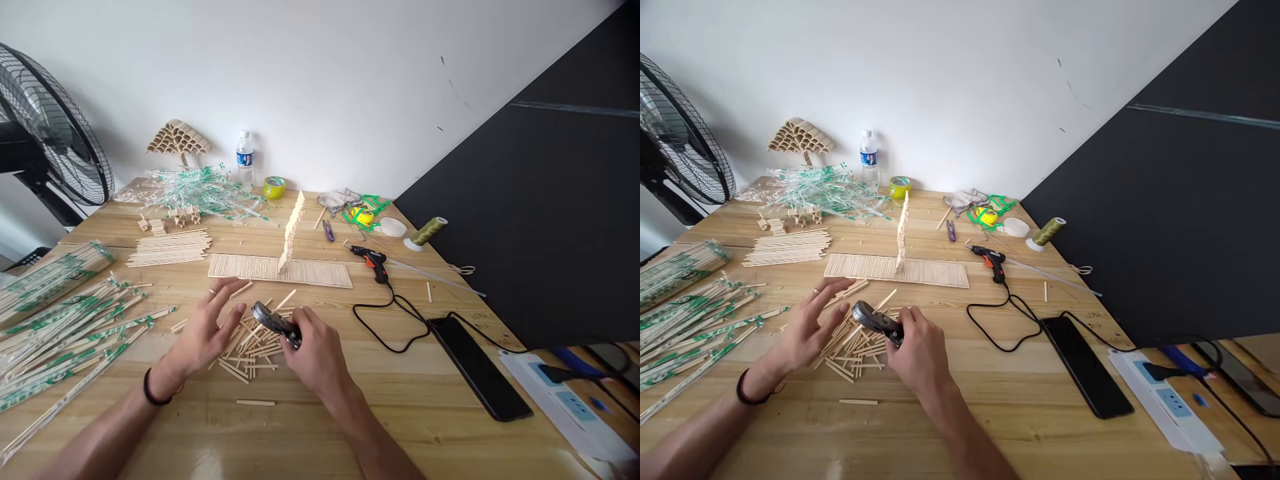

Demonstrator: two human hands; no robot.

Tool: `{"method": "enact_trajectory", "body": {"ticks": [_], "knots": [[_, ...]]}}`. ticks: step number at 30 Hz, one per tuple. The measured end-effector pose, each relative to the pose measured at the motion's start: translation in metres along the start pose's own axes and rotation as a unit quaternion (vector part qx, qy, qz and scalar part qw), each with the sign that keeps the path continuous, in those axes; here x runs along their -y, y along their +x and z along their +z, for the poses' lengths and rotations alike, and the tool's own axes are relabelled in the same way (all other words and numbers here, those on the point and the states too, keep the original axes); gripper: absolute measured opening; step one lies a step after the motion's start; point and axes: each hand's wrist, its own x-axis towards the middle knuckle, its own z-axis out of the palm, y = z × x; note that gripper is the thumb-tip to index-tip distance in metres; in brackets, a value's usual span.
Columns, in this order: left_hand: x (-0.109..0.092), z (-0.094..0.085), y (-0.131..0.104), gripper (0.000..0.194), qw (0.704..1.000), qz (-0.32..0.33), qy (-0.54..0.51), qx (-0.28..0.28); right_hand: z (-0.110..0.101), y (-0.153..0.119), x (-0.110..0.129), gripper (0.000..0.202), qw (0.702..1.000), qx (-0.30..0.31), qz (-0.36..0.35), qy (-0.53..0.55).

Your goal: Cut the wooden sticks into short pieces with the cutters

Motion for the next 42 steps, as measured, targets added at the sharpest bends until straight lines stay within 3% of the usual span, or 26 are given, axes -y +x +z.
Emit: {"method": "enact_trajectory", "body": {"ticks": [5, 10, 19, 26, 32, 37, 40, 42], "knots": [[-0.033, 0.004, -0.008, 0.044, 0.986, 0.151, -0.032, 0.069, 0.0, -0.002, 0.007, 0.016, 1.0, 0.022, -0.007, -0.008], [-0.036, 0.013, -0.011, 0.043, 0.988, 0.145, 0.008, 0.046, 0.002, -0.005, 0.011, 0.018, 0.999, 0.036, -0.011, 0.026], [-0.038, 0.012, -0.014, 0.037, 0.984, 0.175, 0.033, -0.014, 0.007, -0.012, 0.015, 0.019, 0.998, 0.025, -0.048, 0.034], [-0.039, 0.014, -0.014, 0.034, 0.985, 0.165, 0.038, -0.019, 0.007, -0.011, 0.016, 0.017, 0.998, 0.034, -0.044, 0.032], [-0.034, 0.016, -0.013, 0.033, 0.985, 0.165, 0.051, -0.021, 0.01, -0.011, 0.014, 0.013, 0.999, 0.006, -0.053, 0.008], [-0.031, 0.018, -0.011, 0.031, 0.991, 0.129, 0.024, -0.009, 0.01, -0.008, 0.011, 0.017, 0.999, 0.011, -0.045, -0.013], [-0.026, 0.015, -0.008, 0.029, 0.998, 0.026, -0.057, -0.007, 0.009, -0.005, 0.008, 0.021, 0.999, 0.009, -0.037, -0.013], [-0.019, 0.01, -0.006, 0.029, 0.99, -0.064, -0.121, -0.035, 0.008, -0.004, 0.005, 0.022, 0.999, 0.003, -0.033, -0.003]]}}
